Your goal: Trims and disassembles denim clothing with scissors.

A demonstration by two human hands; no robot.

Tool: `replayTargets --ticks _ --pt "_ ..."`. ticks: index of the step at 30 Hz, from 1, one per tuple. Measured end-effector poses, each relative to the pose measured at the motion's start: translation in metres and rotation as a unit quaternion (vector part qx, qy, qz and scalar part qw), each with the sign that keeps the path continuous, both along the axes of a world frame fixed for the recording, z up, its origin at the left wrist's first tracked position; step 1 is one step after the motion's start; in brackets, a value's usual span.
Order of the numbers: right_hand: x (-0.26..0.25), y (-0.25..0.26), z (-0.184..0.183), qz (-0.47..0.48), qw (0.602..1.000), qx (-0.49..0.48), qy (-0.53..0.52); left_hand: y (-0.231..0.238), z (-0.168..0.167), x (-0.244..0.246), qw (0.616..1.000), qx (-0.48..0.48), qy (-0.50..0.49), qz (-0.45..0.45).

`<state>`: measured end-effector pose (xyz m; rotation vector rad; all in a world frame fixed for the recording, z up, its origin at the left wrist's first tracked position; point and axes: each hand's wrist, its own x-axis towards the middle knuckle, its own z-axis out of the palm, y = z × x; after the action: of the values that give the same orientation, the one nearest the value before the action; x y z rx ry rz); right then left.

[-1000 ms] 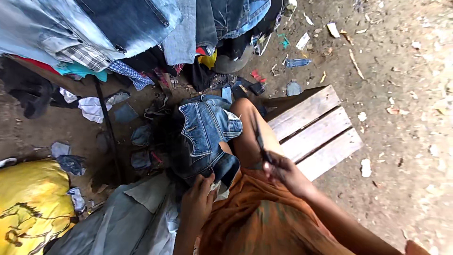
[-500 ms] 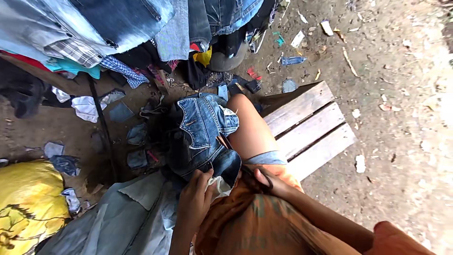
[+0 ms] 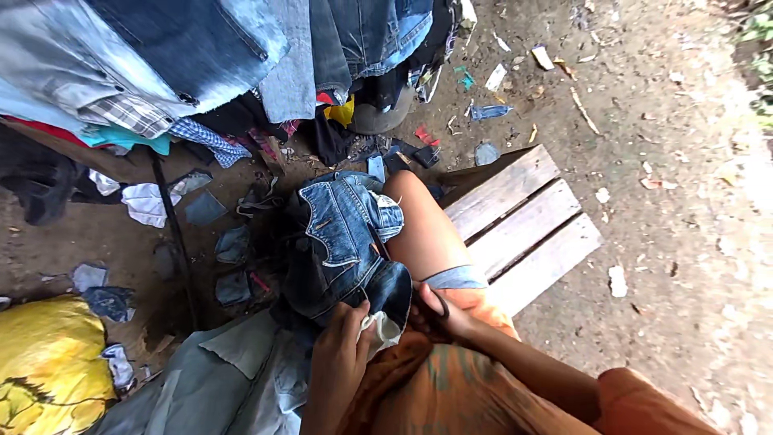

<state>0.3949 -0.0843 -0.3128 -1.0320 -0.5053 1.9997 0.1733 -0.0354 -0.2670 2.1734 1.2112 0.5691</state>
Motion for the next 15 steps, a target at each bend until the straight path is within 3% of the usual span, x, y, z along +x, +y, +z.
replayTargets --ticks 6,11,15 --pt "-0.008 0.018 -0.007 -0.033 0.990 0.114 -0.073 -0.001 -0.001 0.002 1.000 0.009 0.009 0.000" --pt "-0.011 0.021 0.013 -0.051 0.995 0.035 -0.074 0.004 0.003 -0.001 1.000 0.002 0.000 0.004" --pt "-0.012 0.001 -0.009 -0.043 0.997 0.065 0.019 0.017 0.005 -0.014 0.999 -0.016 0.042 0.004"
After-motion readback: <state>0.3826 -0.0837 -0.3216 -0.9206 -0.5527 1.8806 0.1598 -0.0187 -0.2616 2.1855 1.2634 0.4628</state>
